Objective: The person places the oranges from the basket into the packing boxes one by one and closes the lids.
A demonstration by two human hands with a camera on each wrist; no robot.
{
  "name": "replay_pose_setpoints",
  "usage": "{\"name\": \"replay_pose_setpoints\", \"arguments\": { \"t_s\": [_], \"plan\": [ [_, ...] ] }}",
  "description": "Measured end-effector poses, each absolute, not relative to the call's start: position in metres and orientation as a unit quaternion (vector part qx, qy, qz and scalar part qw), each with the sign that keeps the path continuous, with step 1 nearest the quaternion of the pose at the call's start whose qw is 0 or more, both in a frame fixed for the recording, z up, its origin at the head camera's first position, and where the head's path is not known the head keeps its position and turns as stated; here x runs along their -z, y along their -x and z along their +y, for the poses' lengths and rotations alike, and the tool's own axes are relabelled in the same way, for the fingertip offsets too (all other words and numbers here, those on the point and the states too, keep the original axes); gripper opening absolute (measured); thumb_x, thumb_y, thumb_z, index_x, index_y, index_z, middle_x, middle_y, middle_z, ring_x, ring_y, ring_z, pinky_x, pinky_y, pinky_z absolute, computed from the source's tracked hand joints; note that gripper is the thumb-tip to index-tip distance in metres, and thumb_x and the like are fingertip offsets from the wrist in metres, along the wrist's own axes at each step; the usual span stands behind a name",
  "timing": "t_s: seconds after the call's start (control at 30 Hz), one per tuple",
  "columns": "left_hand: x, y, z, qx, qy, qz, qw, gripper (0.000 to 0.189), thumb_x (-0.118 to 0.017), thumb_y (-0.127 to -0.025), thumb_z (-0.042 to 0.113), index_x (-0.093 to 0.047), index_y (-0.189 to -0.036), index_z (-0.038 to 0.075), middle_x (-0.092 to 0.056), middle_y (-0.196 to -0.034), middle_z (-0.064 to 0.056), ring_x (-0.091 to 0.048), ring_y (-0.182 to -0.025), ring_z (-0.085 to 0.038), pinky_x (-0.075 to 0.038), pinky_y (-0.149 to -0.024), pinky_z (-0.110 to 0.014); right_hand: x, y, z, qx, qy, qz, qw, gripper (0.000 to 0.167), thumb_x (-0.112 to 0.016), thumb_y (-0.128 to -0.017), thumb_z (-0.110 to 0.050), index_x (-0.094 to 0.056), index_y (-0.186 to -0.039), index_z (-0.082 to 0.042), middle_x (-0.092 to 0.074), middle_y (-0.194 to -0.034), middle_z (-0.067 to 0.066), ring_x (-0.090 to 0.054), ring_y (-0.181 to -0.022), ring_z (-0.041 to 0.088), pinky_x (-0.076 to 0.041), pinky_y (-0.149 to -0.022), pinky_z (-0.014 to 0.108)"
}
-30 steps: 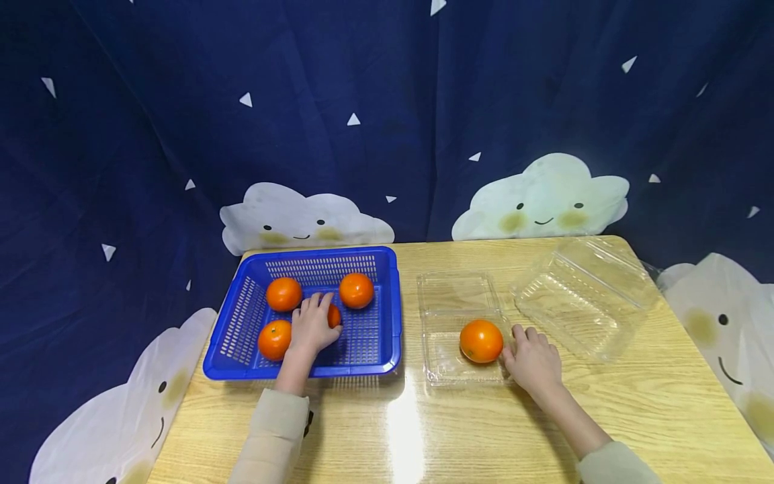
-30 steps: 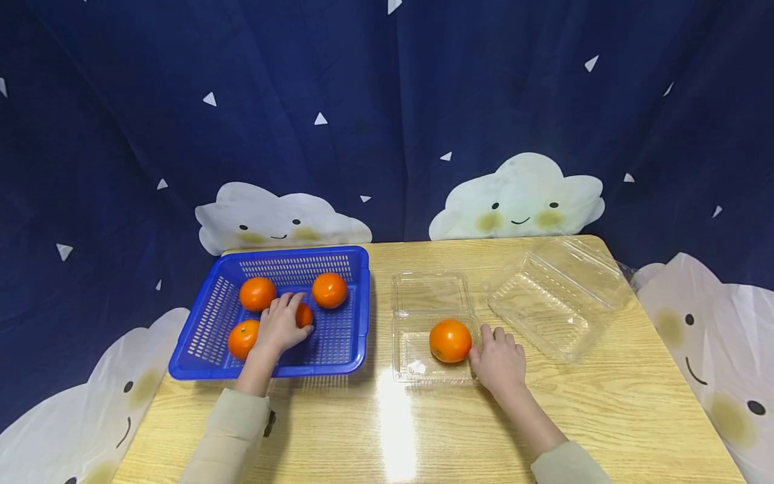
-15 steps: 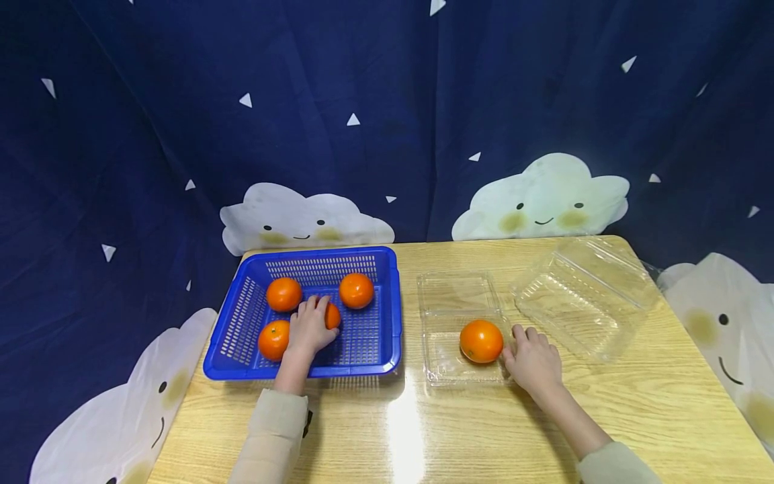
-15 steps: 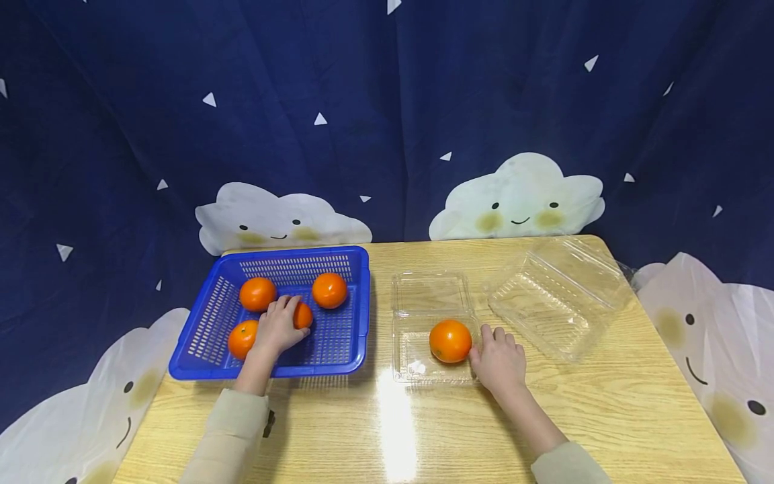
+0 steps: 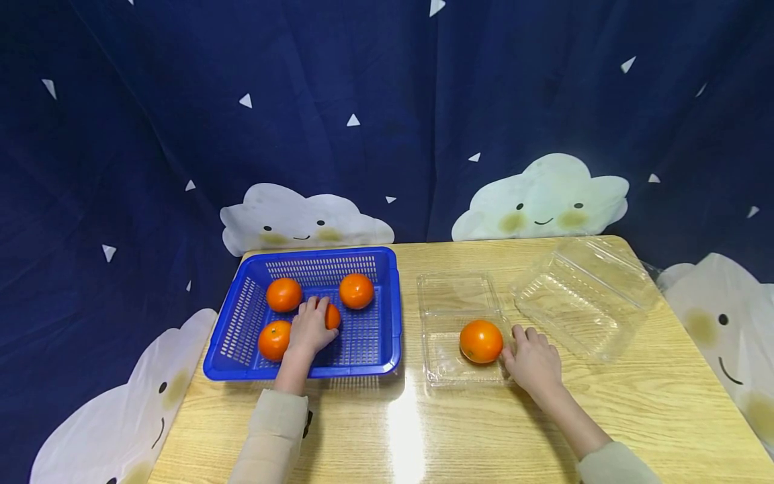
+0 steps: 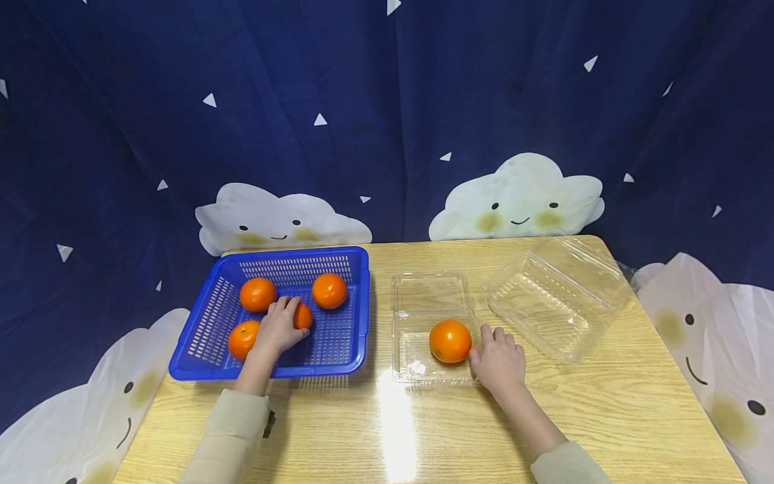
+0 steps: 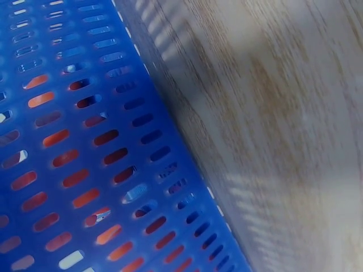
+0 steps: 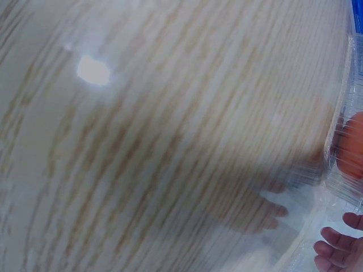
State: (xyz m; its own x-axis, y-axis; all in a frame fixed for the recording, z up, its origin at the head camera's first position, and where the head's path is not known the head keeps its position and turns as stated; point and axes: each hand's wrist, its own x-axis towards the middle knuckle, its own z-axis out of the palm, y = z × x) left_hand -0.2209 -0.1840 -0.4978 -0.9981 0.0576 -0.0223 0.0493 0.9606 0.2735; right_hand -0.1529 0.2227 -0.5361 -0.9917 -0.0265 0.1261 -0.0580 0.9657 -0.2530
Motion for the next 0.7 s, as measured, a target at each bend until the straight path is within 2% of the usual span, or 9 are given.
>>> {"name": "replay_pose_setpoints", "arguments": {
  "t_s": [0.7],
  "plan": [
    [0.4928,0.2191,-0.1825,-0.178,-0.031,0.983,-0.012,0.071,-0.077,-0.068,0.022,-0.046,-0.127,0.0,-0.043,-0.121,-0.024,-0.04,-0.107,-0.041,-0.04,-0.084,-0.055,0.5368,0.1538,0.2238,-0.13,-0.024,-0.99,0.055,0.04,-0.056,-0.081,-0.025,-0.049,-0.11,0.001,-0.053,-0.097,0.024,-0.051,-0.083,0.04,-0.042,-0.061,0.049]
  ]
}}
